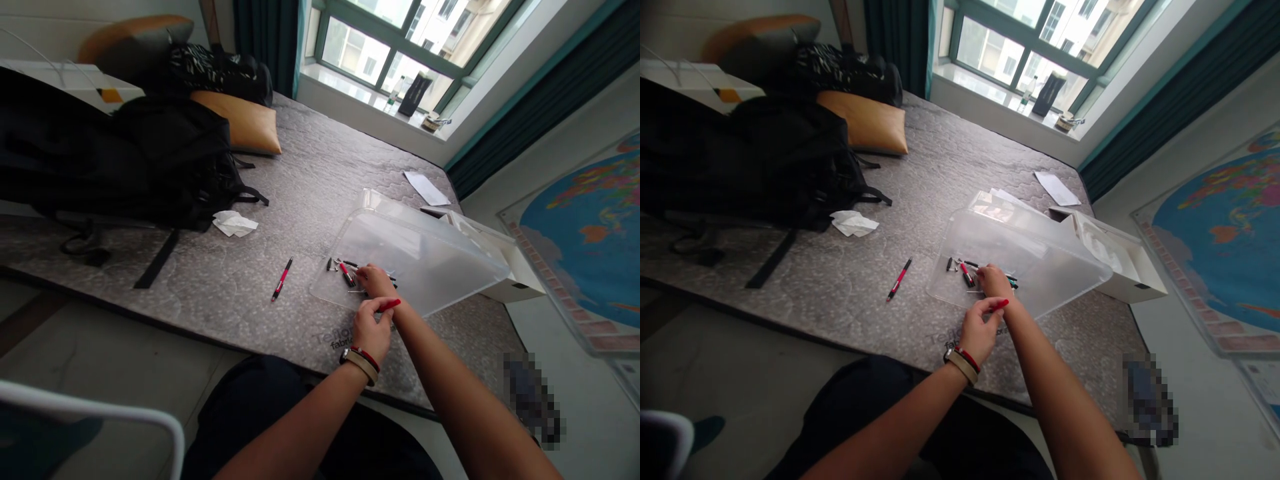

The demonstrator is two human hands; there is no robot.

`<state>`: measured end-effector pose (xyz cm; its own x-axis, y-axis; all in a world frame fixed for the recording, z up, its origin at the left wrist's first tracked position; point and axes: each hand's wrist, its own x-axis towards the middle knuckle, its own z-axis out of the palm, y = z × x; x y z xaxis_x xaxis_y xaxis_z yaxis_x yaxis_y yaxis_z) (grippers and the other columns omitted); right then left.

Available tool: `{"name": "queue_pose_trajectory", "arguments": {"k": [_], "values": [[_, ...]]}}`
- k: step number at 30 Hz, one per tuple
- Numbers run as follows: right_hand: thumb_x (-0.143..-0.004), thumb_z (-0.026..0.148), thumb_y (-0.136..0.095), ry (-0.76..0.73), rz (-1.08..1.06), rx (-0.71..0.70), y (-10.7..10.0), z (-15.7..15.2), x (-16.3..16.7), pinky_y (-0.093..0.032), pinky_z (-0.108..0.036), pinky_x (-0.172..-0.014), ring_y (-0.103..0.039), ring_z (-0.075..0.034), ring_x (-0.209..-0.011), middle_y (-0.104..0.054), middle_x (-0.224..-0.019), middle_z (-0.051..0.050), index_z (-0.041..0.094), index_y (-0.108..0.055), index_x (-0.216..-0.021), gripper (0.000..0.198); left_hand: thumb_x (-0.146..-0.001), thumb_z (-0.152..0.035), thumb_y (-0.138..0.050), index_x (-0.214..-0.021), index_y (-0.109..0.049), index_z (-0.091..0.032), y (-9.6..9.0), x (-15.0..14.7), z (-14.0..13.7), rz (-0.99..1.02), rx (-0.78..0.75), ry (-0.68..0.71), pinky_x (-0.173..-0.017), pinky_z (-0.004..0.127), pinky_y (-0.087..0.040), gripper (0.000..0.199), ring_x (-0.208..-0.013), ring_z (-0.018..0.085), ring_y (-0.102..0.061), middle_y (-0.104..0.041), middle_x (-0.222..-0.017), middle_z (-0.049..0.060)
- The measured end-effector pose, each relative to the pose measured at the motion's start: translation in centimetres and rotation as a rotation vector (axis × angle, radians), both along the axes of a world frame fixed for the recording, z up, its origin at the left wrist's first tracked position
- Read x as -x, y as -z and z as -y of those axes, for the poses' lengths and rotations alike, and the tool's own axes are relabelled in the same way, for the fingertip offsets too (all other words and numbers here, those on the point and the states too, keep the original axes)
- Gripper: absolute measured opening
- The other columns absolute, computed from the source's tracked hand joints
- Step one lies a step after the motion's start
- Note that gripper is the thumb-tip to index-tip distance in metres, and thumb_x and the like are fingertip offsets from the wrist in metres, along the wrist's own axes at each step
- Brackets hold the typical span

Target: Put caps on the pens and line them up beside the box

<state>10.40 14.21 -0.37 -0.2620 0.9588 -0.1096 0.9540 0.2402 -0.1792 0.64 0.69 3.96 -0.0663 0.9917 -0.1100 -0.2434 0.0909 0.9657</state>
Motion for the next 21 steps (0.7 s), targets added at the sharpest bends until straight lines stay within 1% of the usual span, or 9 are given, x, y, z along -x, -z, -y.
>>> {"name": "queue_pose_trajectory", "arguments": {"k": [4, 7, 10, 12, 14, 16, 18, 20, 21], "values": [[-0.086, 0.018, -0.058, 0.03, -0.001, -0.012, 0.4, 0.0, 0.1, -0.042, -0.024, -0.079, -0.062, -0.016, -0.084, -0.067, -0.095, -0.008, 0.019, -0.074, -0.092, 0.018, -0.083, -0.01, -0.062, -0.1, -0.075, -0.018, -0.1, 0.0, 0.0, 0.041, 0.013, 0.011, -0.092, 0.034, -0.051, 0.023, -0.097, 0.019, -0.066, -0.072, -0.104, 0.009], [-0.086, 0.021, -0.057, 0.07, -0.086, -0.048, 0.4, 0.1, -0.2, -0.043, -0.025, -0.079, -0.062, -0.016, -0.082, -0.068, -0.093, -0.007, 0.018, -0.072, -0.089, 0.016, -0.083, -0.011, -0.063, -0.101, -0.075, -0.018, 0.2, -0.2, 0.1, 0.056, 0.019, 0.025, -0.093, 0.035, -0.052, 0.023, -0.097, 0.02, -0.066, -0.072, -0.105, 0.009], [-0.087, 0.03, -0.054, 0.2, -0.236, -0.174, -0.2, 0.7, -0.7, -0.045, -0.027, -0.076, -0.061, -0.017, -0.075, -0.07, -0.09, -0.007, 0.018, -0.069, -0.09, 0.02, -0.083, -0.013, -0.062, -0.102, -0.074, -0.018, 0.6, -0.5, 0.3, 0.062, 0.028, 0.035, -0.093, 0.037, -0.052, 0.023, -0.096, 0.02, -0.066, -0.072, -0.105, 0.009], [-0.088, 0.038, -0.052, 0.311, -0.329, -0.263, -0.8, 1.9, -1.2, -0.046, -0.029, -0.073, -0.061, -0.017, -0.07, -0.07, -0.085, -0.007, 0.018, -0.068, -0.091, 0.026, -0.083, -0.012, -0.062, -0.102, -0.074, -0.018, 0.8, -0.7, 0.5, 0.068, 0.032, 0.038, -0.094, 0.037, -0.051, 0.023, -0.096, 0.02, -0.066, -0.072, -0.104, 0.009], [-0.086, 0.046, -0.053, 0.371, -0.408, -0.309, -1.0, 4.3, -1.5, -0.047, -0.029, -0.069, -0.061, -0.018, -0.068, -0.07, -0.08, -0.006, 0.019, -0.067, -0.09, 0.031, -0.081, -0.011, -0.063, -0.1, -0.075, -0.018, 0.8, -0.9, 0.6, 0.069, 0.041, 0.049, -0.095, 0.037, -0.051, 0.024, -0.098, 0.02, -0.066, -0.072, -0.103, 0.009], [-0.086, 0.049, -0.052, 0.38, -0.486, -0.32, -0.6, 8.0, -1.6, -0.048, -0.03, -0.068, -0.062, -0.019, -0.07, -0.07, -0.082, -0.006, 0.019, -0.066, -0.092, 0.034, -0.08, -0.01, -0.063, -0.101, -0.075, -0.019, 0.7, -1.0, 0.7, 0.059, 0.074, 0.063, -0.093, 0.037, -0.051, 0.026, -0.096, 0.02, -0.066, -0.073, -0.102, 0.009], [-0.087, 0.048, -0.05, 0.44, -0.518, -0.326, 0.6, 12.3, -1.6, -0.047, -0.031, -0.065, -0.062, -0.021, -0.07, -0.07, -0.082, -0.009, 0.017, -0.066, -0.091, 0.035, -0.08, -0.01, -0.063, -0.102, -0.074, -0.019, 0.6, -1.1, 0.8, 0.064, 0.112, 0.077, -0.09, 0.035, -0.052, 0.027, -0.092, 0.019, -0.067, -0.073, -0.101, 0.009], [-0.086, 0.047, -0.049, 0.537, -0.503, -0.385, 2.0, 16.3, -1.4, -0.045, -0.03, -0.061, -0.06, -0.021, -0.066, -0.069, -0.076, -0.009, 0.015, -0.066, -0.086, 0.036, -0.081, -0.011, -0.062, -0.103, -0.075, -0.019, 0.4, -1.1, 0.8, 0.09, 0.129, 0.09, -0.088, 0.033, -0.053, 0.027, -0.089, 0.018, -0.067, -0.073, -0.101, 0.008], [-0.085, 0.046, -0.051, 0.556, -0.514, -0.383, 2.6, 17.8, -1.3, -0.044, -0.029, -0.061, -0.061, -0.021, -0.067, -0.07, -0.078, -0.009, 0.014, -0.066, -0.089, 0.035, -0.081, -0.012, -0.062, -0.103, -0.075, -0.02, 0.4, -1.0, 0.8, 0.1, 0.124, 0.092, -0.088, 0.032, -0.053, 0.026, -0.09, 0.018, -0.067, -0.073, -0.101, 0.008]]}}
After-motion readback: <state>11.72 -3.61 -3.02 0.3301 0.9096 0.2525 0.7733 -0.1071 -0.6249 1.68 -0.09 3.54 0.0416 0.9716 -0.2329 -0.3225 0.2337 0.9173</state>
